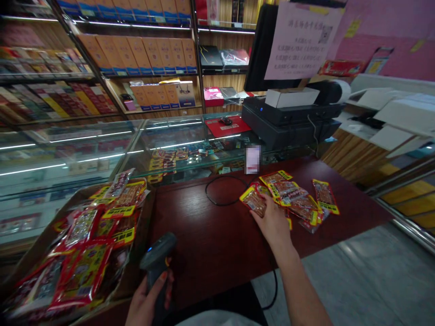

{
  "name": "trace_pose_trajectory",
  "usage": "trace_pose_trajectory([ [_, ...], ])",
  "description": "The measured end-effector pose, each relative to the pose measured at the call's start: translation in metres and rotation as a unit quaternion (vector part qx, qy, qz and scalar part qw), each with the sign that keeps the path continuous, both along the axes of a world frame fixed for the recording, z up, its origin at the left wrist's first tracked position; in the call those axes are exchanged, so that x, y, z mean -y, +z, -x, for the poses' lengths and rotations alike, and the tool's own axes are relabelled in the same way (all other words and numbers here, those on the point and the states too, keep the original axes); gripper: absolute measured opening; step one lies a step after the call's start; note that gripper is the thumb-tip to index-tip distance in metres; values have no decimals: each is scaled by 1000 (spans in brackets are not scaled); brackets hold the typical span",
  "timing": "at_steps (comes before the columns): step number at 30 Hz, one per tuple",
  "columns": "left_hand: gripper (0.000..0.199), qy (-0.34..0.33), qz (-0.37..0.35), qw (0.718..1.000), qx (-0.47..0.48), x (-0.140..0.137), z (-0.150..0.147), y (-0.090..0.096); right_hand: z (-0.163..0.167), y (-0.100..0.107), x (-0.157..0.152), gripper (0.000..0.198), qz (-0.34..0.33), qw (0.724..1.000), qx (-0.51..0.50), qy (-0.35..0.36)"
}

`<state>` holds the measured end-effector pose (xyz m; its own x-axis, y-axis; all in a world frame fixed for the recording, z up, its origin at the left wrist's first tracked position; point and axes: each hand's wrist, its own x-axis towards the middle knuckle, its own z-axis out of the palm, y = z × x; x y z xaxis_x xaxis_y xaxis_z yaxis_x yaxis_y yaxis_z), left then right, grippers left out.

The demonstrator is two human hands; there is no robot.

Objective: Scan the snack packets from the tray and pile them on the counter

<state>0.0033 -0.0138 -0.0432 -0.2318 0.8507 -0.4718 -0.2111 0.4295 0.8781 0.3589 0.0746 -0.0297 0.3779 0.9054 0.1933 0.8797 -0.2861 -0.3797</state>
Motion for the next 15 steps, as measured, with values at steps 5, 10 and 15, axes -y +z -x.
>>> trace_pose_trajectory([
  [5, 55, -67, -13, 996, -63, -6, 0, 16, 82, -8, -29, 43, -69, 954, -219, 195],
  [10, 43, -106, -37, 981, -158, -10, -3, 39, 128, -28, -55, 34, -74, 926, -262, 262],
  [15, 30, -151, -42, 962, -225, -12, -2, 42, 124, -32, -46, 36, -84, 911, -247, 319],
])
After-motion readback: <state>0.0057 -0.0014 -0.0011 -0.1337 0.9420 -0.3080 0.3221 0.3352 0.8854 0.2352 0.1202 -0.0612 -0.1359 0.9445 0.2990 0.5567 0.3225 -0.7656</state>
